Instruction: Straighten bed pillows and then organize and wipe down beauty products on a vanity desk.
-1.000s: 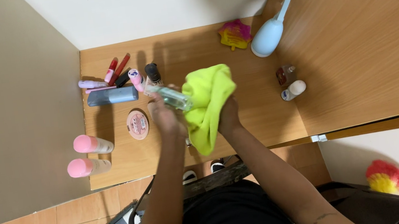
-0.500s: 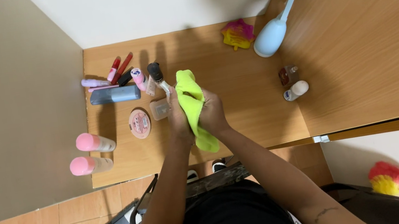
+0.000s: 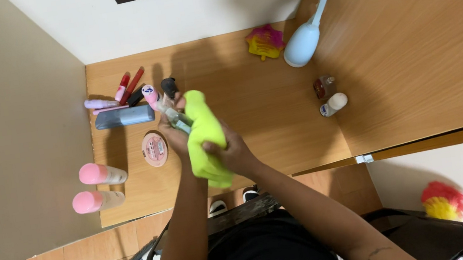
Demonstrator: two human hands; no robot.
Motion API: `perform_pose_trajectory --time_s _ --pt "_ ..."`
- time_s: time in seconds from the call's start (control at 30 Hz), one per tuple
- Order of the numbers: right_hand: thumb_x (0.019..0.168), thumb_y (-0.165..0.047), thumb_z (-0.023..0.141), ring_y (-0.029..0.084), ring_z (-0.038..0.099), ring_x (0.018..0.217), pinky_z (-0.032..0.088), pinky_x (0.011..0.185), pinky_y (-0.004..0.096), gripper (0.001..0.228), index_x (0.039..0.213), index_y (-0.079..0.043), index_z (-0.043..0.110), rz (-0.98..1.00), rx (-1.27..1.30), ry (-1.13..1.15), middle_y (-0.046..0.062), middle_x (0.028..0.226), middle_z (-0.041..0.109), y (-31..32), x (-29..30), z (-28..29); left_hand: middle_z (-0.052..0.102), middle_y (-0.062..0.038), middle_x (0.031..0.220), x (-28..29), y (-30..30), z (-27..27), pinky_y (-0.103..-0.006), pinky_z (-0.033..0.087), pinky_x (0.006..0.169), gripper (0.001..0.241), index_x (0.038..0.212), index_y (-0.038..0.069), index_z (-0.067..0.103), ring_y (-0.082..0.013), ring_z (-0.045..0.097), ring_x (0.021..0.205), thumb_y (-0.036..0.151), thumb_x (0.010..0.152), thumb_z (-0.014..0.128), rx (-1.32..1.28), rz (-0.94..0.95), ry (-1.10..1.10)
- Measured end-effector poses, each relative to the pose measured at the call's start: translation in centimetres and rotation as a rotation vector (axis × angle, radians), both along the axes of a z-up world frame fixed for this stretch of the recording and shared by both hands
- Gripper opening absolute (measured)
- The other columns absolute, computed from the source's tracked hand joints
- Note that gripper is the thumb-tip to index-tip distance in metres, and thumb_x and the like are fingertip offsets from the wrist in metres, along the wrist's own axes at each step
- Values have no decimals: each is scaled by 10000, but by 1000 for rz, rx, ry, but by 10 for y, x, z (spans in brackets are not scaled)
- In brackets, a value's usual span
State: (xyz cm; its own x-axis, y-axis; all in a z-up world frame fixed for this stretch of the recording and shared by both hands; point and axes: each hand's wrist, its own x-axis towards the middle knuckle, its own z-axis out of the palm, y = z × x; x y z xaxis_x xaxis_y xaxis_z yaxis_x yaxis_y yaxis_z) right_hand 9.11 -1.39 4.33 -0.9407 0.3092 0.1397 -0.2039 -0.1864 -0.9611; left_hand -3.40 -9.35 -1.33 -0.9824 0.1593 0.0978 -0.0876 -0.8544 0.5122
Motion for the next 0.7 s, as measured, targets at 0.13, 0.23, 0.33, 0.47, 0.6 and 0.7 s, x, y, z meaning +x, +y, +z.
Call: perform_pose_trajectory --time_s 0.13,0.23,0.33,0.47,0.6,0.7 --pt "915 -297 785 298 683 1035 555 902 357 469 1248 0 640 -19 543 239 168 1184 657 8 4 18 651 -76 942 8 -11 15 -346 552 817 372 1106 58 618 -212 645 888 383 1124 438 347 -311 -52" --pt "900 -262 819 305 724 1026 576 892 357 375 1164 -25 699 -36 694 315 183 1179 692 18 6 30 630 -62 872 6 -10 15 -333 558 772 425 1028 79 620 -199 646 820 458 1083 436 136 -263 -220" --pt "897 -223 822 276 756 972 597 855 351 284 1101 -44 736 -5 658 259 152 1106 731 22 9 30 626 -57 859 3 -11 6 -333 563 754 464 1057 51 646 -189 643 802 470 1091 448 -2 -232 -250" --pt "897 -201 805 284 743 988 589 878 363 323 1143 -14 712 -6 606 199 148 1098 724 21 11 32 655 -75 898 5 -7 14 -345 571 775 487 1058 25 662 -193 664 826 469 1114 471 1 -194 -218" --pt "952 -267 747 326 660 1153 531 993 396 439 1264 24 643 -54 728 197 189 1255 644 13 11 39 703 -95 917 24 -1 39 -328 599 749 504 1041 40 672 -196 705 813 494 1033 454 -216 -125 -387" --pt "1014 -341 659 363 580 1260 476 1058 425 525 1363 46 588 -45 784 122 224 1373 555 20 1 36 692 -87 922 27 7 21 -306 580 700 484 1109 14 666 -167 686 794 465 1070 492 -296 -177 -302"
